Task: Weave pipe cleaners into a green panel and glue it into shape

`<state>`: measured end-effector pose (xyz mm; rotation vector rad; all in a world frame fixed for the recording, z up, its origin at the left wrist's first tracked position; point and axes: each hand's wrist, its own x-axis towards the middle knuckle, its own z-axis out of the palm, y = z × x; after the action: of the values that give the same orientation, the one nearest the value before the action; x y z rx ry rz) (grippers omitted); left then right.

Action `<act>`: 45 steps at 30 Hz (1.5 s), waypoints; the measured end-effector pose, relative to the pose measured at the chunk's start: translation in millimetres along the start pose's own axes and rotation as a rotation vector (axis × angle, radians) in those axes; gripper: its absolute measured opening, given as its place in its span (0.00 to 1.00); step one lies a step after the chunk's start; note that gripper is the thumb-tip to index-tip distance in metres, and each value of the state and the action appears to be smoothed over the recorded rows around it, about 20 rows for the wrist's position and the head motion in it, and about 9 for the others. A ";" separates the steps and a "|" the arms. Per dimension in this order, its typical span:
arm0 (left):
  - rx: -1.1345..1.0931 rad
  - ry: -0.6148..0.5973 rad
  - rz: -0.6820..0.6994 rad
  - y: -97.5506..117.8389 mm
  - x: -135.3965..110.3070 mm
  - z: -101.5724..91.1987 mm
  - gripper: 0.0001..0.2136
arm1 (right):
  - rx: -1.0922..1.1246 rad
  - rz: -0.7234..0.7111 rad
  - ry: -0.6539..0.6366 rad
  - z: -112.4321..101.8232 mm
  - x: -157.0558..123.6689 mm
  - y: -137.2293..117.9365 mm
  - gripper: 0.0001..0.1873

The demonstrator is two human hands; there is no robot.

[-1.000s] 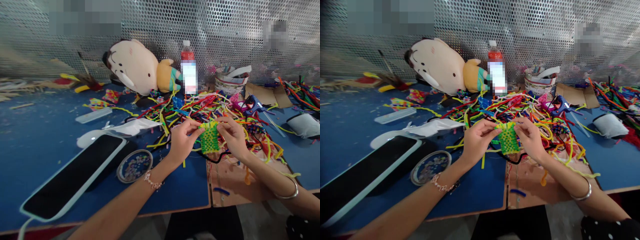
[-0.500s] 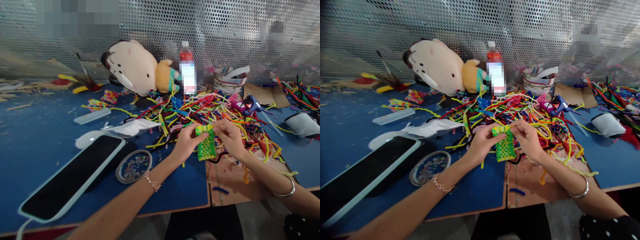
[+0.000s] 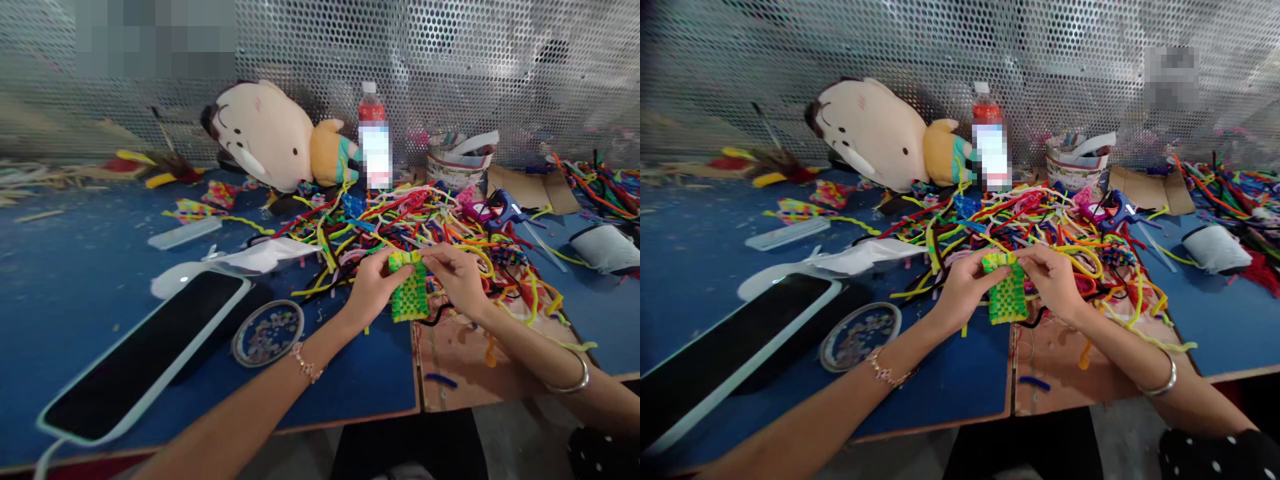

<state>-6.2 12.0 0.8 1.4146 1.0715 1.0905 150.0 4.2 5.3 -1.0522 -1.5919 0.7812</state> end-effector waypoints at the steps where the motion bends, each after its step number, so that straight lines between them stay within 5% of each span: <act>1: -0.004 -0.001 -0.008 0.0 -0.1 0.0 0.09 | 0.008 0.015 -0.002 -0.1 -0.5 -0.2 0.06; 6: -0.026 0.005 -0.022 0.2 0.4 0.5 0.10 | 0.064 0.093 -0.012 0.3 -2.6 -0.9 0.08; 21: -0.042 -0.008 -0.011 0.9 -1.3 0.6 0.09 | -0.028 -0.079 0.050 1.4 -2.5 0.9 0.05; 33: 0.048 0.000 0.025 3.3 -2.0 0.3 0.09 | -0.060 -0.041 0.013 1.5 -3.1 0.9 0.07; 45: 0.109 0.030 0.087 4.8 -3.7 0.7 0.07 | 0.346 0.354 0.002 1.5 3.8 1.1 0.19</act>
<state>-6.0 7.8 5.3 1.5478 1.1142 1.1328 148.5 8.1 5.4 -1.0872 -1.2221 1.2438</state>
